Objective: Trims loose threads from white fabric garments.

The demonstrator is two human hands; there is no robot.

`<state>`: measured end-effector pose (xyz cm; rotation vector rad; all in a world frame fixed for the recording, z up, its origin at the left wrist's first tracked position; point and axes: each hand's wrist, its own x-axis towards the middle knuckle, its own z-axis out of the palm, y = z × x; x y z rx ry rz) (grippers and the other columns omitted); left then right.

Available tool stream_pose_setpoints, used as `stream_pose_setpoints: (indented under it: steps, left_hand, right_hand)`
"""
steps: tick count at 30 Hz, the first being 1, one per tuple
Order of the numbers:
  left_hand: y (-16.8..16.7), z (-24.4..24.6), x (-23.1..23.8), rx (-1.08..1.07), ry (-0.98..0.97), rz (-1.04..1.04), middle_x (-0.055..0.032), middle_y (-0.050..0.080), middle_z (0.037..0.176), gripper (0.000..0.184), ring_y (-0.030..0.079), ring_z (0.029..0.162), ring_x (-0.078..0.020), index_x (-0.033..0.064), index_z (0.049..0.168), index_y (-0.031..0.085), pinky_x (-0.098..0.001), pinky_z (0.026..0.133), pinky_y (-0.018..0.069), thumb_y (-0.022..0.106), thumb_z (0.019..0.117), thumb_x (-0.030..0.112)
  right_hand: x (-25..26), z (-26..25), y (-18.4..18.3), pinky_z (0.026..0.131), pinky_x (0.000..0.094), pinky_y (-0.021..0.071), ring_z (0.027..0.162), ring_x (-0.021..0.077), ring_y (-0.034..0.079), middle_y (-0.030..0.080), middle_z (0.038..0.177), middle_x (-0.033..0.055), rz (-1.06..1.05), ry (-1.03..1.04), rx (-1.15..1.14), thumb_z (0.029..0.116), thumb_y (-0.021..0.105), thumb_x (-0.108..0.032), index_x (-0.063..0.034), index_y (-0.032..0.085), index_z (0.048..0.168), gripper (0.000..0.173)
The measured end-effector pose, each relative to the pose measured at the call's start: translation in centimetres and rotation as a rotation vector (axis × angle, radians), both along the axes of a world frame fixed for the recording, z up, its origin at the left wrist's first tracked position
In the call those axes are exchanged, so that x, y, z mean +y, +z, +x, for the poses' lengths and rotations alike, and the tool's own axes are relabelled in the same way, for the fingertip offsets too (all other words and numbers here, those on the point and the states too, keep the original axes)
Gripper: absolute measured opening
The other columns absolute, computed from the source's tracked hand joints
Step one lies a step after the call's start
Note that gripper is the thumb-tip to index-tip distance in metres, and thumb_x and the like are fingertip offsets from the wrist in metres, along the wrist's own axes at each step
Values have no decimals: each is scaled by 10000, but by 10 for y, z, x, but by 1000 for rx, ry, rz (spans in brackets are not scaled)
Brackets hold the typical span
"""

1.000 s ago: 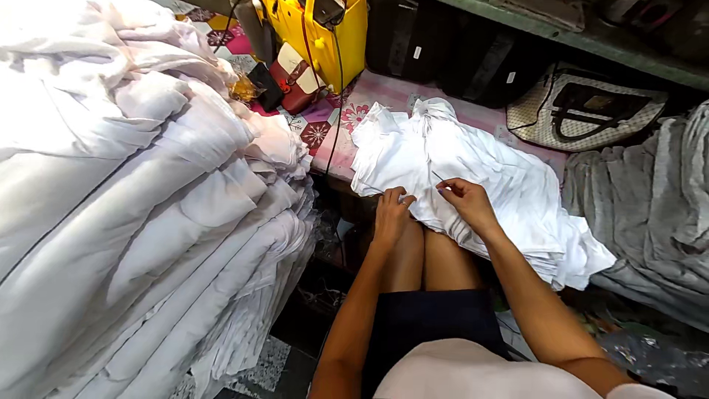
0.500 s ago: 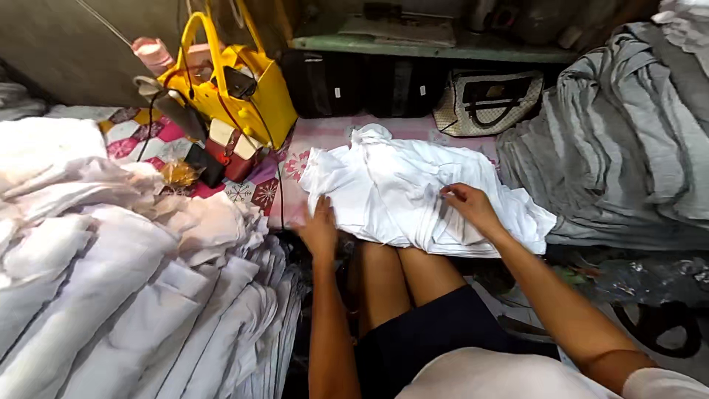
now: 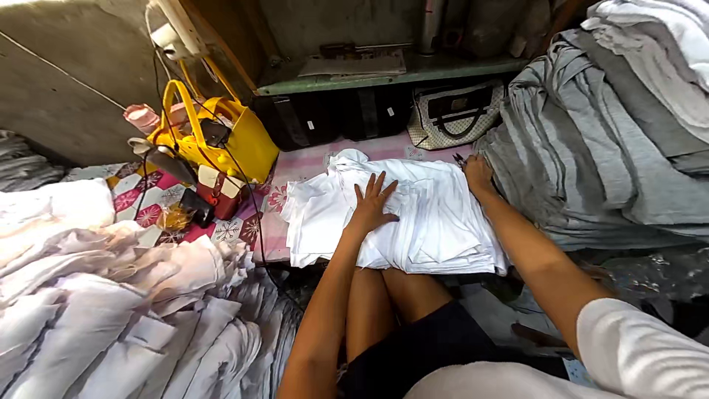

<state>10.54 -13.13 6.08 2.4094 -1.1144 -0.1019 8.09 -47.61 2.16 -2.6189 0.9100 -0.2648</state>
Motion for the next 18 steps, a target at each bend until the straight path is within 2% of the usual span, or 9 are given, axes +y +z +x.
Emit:
stream_pose_setpoints:
  steps: [2,5,7,8,9,11,14,16,18]
  left_hand:
    - [4,16,-13,22,-3,98,-157,144,1715,1025,33,1583,-404,233,1609,369,-824,1118,-21,891,749,433]
    - [6,43,-28,60,-13,264,-153,75,1725,1145,-36,1580,-415,259,1639,284,-835,1094,-72,889,711,543]
    - [4,58,-39,95,-44,361,-143,98,1724,1165,-26,1577,-430,250,1644,267,-855,1070,-77,879,709,577]
    - [2,62,-44,115,-60,379,-138,182,1709,1138,34,1576,-431,225,1631,309,-859,1068,-73,882,710,567]
    - [1,66,-48,125,-72,387,-137,310,1665,1075,141,1562,-429,191,1591,401,-862,1074,-46,886,706,560]
    - [3,66,-54,135,-84,401,-149,503,1522,898,329,1483,-420,124,1441,581,-857,1081,44,891,709,540]
    - [6,52,-48,125,-88,334,-214,659,1294,644,547,1298,-420,45,1308,665,-741,1142,205,835,826,437]
    - [-2,37,-31,103,-72,105,-264,700,1137,474,630,1159,-426,-38,1205,691,-624,1129,338,804,868,276]
    - [2,21,-14,115,-20,-181,-263,710,1022,433,670,1052,-399,-86,1078,703,-564,1037,458,831,842,255]
  right_hand:
    - [19,-15,9,1020,691,436,1325,557,470,459,1436,378,-18,54,-146,1057,502,-126,92,524,1399,406]
    - [66,-35,35,1056,618,457,1281,500,525,533,1370,330,19,255,-367,1043,514,-92,96,620,1283,323]
    - [98,-37,41,1110,551,445,1319,434,532,550,1392,294,180,391,-338,1061,534,-173,86,616,1307,366]
    - [111,-34,39,1147,544,404,1368,428,491,517,1442,297,293,432,-277,1064,552,-237,81,571,1375,445]
    - [120,-30,35,1183,551,354,1412,440,441,476,1485,308,390,450,-218,1062,564,-301,76,512,1441,537]
    - [131,-23,23,1204,571,299,1425,472,410,476,1486,325,486,444,-165,1057,558,-386,72,464,1486,635]
    - [150,-27,22,1169,606,333,1384,480,454,505,1467,316,567,497,-167,1032,588,-444,35,431,1524,705]
    - [166,-49,30,1128,695,296,1369,495,455,521,1449,310,439,543,-155,951,694,-471,0,405,1555,818]
    - [186,-74,43,1086,727,281,1341,493,480,547,1430,292,226,562,-233,812,790,-568,-23,396,1568,1011]
